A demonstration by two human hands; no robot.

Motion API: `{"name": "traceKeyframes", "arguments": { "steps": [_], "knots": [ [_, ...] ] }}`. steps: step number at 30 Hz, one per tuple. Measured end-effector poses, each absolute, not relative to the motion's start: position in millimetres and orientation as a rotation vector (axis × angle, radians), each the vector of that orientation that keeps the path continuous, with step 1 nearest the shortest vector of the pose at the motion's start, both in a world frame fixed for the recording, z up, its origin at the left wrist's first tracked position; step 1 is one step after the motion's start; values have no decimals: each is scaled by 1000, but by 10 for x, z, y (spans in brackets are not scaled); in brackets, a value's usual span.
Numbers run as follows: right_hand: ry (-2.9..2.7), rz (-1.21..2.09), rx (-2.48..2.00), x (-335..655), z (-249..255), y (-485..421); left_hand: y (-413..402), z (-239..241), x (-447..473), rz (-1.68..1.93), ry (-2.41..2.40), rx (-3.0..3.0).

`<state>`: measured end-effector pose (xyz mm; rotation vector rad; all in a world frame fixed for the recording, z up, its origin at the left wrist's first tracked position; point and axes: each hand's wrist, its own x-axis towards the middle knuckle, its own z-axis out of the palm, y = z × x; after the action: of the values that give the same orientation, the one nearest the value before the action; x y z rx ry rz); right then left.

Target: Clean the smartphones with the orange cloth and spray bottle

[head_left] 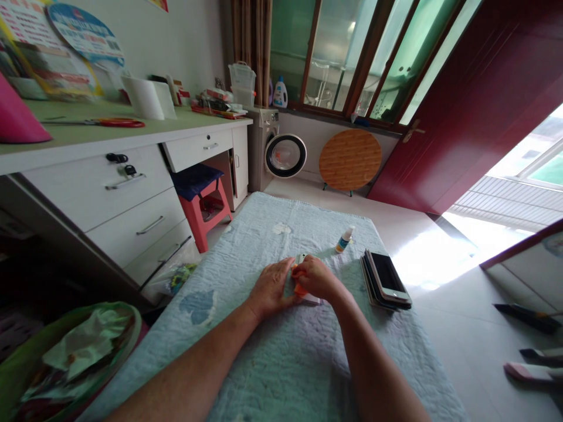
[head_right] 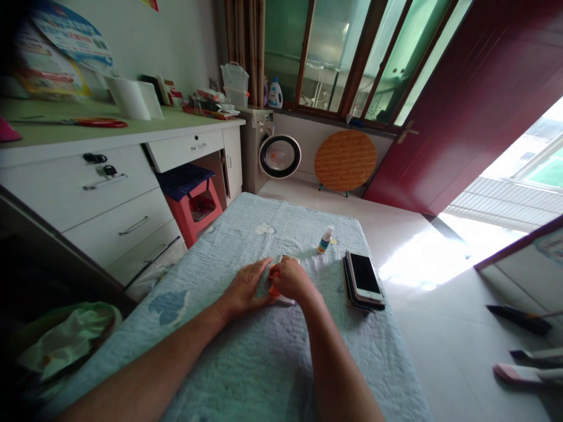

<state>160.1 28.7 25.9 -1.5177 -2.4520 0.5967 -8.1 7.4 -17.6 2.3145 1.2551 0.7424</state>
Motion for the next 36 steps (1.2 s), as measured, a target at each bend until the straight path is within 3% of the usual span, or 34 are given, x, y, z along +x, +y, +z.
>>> {"name": "traceKeyframes", "arguments": {
  "steps": [10, 15, 27, 36],
  "knots": [
    [-2529, 1021, -1417, 1592, 466, 187, 85, -182, -71, 690, 1262, 2347],
    [-2520, 1083, -1394, 1588, 482, 173, 79, -177, -80, 679, 1260, 2352],
    [-2419, 380, -1645, 1579, 155, 338, 74, -169, -82, 798, 1206, 2333],
    [-2325, 311, -1747, 1594, 96, 417, 72, -175, -75, 849, 1160, 2350]
  ]
}}
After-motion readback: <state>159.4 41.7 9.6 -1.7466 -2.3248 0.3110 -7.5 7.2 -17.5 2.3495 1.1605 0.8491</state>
